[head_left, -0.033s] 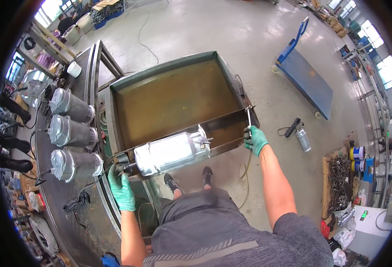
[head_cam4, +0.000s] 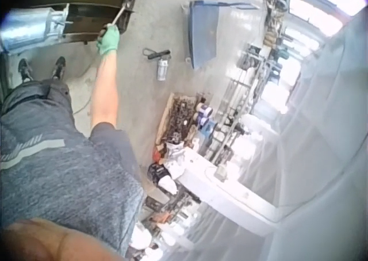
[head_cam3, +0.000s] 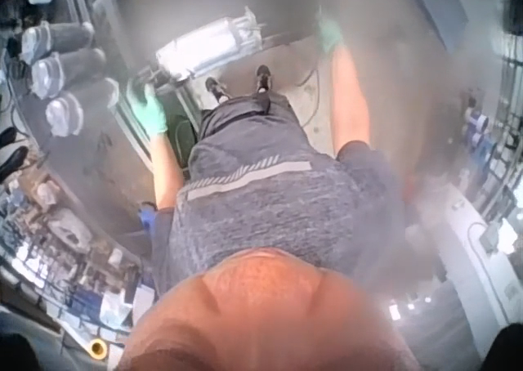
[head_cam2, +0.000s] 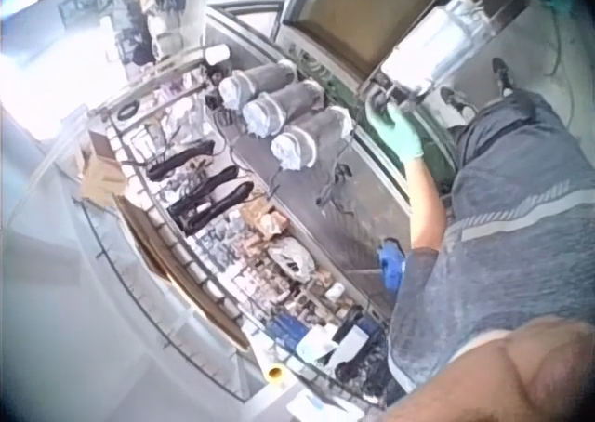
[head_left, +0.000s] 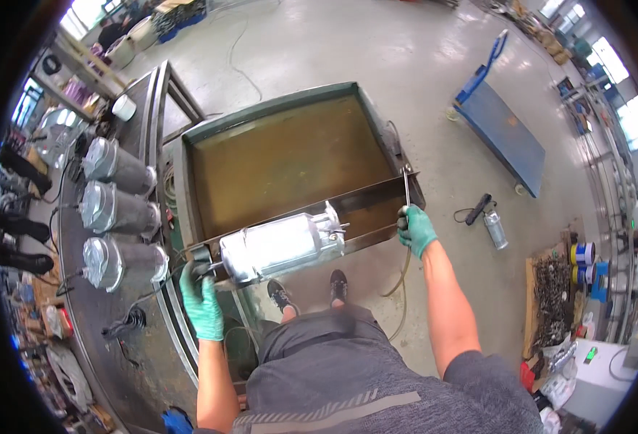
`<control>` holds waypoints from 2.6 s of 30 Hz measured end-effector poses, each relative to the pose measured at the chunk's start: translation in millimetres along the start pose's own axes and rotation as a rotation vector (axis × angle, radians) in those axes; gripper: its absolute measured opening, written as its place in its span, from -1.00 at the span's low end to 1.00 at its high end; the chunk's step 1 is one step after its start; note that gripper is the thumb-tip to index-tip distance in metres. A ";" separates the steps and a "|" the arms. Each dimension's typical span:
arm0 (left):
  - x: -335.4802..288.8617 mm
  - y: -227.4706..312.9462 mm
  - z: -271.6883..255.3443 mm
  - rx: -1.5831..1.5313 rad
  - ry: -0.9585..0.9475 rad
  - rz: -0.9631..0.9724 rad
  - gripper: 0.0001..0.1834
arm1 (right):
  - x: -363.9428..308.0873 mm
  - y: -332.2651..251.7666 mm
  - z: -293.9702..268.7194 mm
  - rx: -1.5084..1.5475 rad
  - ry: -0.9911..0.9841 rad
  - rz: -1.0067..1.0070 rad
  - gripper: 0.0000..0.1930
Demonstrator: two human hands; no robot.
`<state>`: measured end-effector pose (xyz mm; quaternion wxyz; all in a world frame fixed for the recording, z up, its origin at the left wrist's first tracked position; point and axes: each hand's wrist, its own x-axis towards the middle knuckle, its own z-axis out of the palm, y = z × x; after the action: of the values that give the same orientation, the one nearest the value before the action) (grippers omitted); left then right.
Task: The person seals a metal cylinder by placing it onto a rotating fixture over a tank, applying sealant from a small nozzle while the cylinder turns, and then picking up a bundle of cables.
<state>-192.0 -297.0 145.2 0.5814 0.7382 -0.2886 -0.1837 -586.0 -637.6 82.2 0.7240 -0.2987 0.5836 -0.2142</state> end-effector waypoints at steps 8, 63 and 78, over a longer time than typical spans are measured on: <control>-15.6 109.3 102.4 -0.351 -0.407 0.038 -0.27 | -132.3 49.9 137.7 -0.921 -0.339 -1.011 -0.63; 92.3 -122.5 -26.5 -0.091 -0.001 -0.771 -0.53 | -6.9 63.5 169.5 -0.668 -0.110 -0.960 -0.61; 83.6 -147.9 -36.7 -0.020 0.008 -0.621 -0.51 | -8.6 62.6 168.0 -0.664 -0.123 -0.939 -0.63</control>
<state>-74.3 -299.6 17.3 0.5059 0.7859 -0.0451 -0.3528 -426.8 -555.6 69.3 0.4515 -0.7487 0.3813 -0.3003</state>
